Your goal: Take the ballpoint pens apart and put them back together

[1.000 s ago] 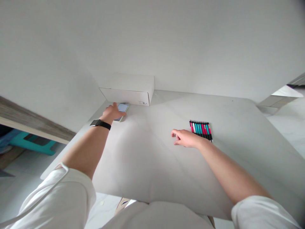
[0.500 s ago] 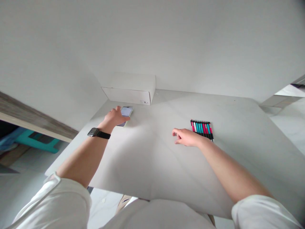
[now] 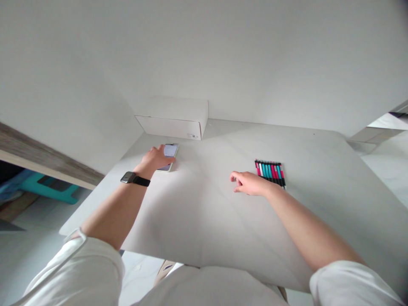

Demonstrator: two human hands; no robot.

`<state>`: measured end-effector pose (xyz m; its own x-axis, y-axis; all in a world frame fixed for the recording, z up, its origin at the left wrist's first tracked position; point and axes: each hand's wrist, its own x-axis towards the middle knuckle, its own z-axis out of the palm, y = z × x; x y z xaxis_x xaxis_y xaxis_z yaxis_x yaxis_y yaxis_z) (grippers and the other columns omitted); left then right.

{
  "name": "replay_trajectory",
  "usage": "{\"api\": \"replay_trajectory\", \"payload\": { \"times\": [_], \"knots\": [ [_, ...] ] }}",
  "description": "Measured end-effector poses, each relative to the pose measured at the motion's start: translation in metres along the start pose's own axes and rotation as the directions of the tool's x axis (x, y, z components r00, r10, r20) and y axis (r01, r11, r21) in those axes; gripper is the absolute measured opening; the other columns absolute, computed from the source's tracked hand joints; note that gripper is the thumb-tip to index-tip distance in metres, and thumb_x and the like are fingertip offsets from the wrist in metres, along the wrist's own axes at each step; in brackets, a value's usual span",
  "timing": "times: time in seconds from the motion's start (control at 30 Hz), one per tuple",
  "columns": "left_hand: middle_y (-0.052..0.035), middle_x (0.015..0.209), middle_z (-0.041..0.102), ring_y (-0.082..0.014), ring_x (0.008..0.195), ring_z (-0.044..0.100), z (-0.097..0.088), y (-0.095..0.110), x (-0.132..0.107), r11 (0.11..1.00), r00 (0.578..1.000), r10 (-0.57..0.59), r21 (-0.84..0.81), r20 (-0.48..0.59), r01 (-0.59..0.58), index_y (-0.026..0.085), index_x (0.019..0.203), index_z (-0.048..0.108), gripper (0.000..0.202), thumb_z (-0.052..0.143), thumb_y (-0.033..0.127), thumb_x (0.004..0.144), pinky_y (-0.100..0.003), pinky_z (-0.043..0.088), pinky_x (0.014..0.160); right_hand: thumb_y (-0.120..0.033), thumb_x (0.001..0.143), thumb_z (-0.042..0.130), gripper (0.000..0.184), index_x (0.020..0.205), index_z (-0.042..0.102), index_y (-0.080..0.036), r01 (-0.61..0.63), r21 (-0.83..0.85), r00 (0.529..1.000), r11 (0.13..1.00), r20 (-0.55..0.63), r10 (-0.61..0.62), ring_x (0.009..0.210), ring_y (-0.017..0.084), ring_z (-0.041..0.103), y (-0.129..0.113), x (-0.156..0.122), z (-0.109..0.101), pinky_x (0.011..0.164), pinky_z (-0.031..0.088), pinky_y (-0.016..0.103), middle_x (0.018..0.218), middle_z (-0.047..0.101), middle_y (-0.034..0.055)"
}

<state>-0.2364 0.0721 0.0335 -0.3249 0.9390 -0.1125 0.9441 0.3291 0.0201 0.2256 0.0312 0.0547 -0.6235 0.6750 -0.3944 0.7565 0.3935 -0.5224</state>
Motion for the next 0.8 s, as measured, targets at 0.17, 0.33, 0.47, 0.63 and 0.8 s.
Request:
{"api": "replay_trajectory", "payload": {
  "times": [0.17,0.33,0.47,0.63,0.8],
  "knots": [
    [-0.0267,0.136,0.060,-0.0463,0.120,0.063,-0.0006,0.0027,-0.0017,1.000,1.000,-0.020,-0.011,0.003,0.020,0.020,0.160,0.039,0.103,0.061,0.079,0.079,-0.048,0.052,0.093,-0.038,0.090,0.072,0.036,0.120,0.058,-0.027,-0.021,0.001,1.000,1.000,0.013,0.021,0.067,0.014,0.061,0.0008,0.0017,0.0010,0.063,0.037,0.026,0.090,0.070,-0.0017],
    [-0.0258,0.136,0.060,-0.0458,0.120,0.063,-0.0005,0.0041,-0.0034,1.000,1.000,-0.027,-0.014,0.005,0.027,0.019,0.158,0.043,0.101,0.062,0.079,0.079,-0.047,0.052,0.094,-0.038,0.089,0.073,0.035,0.118,0.058,-0.026,0.016,-0.008,1.000,1.000,-0.006,-0.016,0.069,0.015,0.062,0.0038,0.0050,0.0025,0.063,0.037,0.026,0.087,0.069,-0.0028],
    [-0.0254,0.135,0.060,-0.0445,0.120,0.064,-0.0007,0.0028,-0.0054,1.000,1.000,-0.010,-0.023,-0.014,0.009,0.019,0.156,0.045,0.098,0.060,0.079,0.080,-0.045,0.052,0.093,-0.038,0.089,0.073,0.036,0.118,0.058,-0.026,-0.013,-0.002,1.000,1.000,-0.003,0.013,0.067,0.014,0.061,0.0022,0.0056,0.0025,0.064,0.037,0.026,0.087,0.070,-0.0027],
    [-0.0254,0.134,0.059,-0.0449,0.119,0.064,-0.0003,0.0015,-0.0051,1.000,1.000,-0.007,-0.027,-0.002,0.007,0.020,0.155,0.046,0.100,0.060,0.082,0.079,-0.046,0.052,0.092,-0.038,0.090,0.072,0.034,0.118,0.058,-0.026,-0.012,-0.003,1.000,1.000,-0.004,0.012,0.064,0.014,0.060,0.0000,0.0044,0.0018,0.064,0.036,0.026,0.085,0.069,-0.0029],
    [-0.0263,0.134,0.059,-0.0453,0.120,0.063,0.0020,0.0005,-0.0047,0.999,1.000,-0.012,-0.048,-0.025,0.011,0.018,0.159,0.039,0.108,0.062,0.085,0.076,-0.046,0.052,0.093,-0.039,0.090,0.073,0.034,0.117,0.057,-0.026,0.006,0.013,1.000,1.000,-0.004,-0.006,0.064,0.014,0.060,0.0025,0.0048,0.0013,0.063,0.037,0.026,0.085,0.069,-0.0035]
  ]
}}
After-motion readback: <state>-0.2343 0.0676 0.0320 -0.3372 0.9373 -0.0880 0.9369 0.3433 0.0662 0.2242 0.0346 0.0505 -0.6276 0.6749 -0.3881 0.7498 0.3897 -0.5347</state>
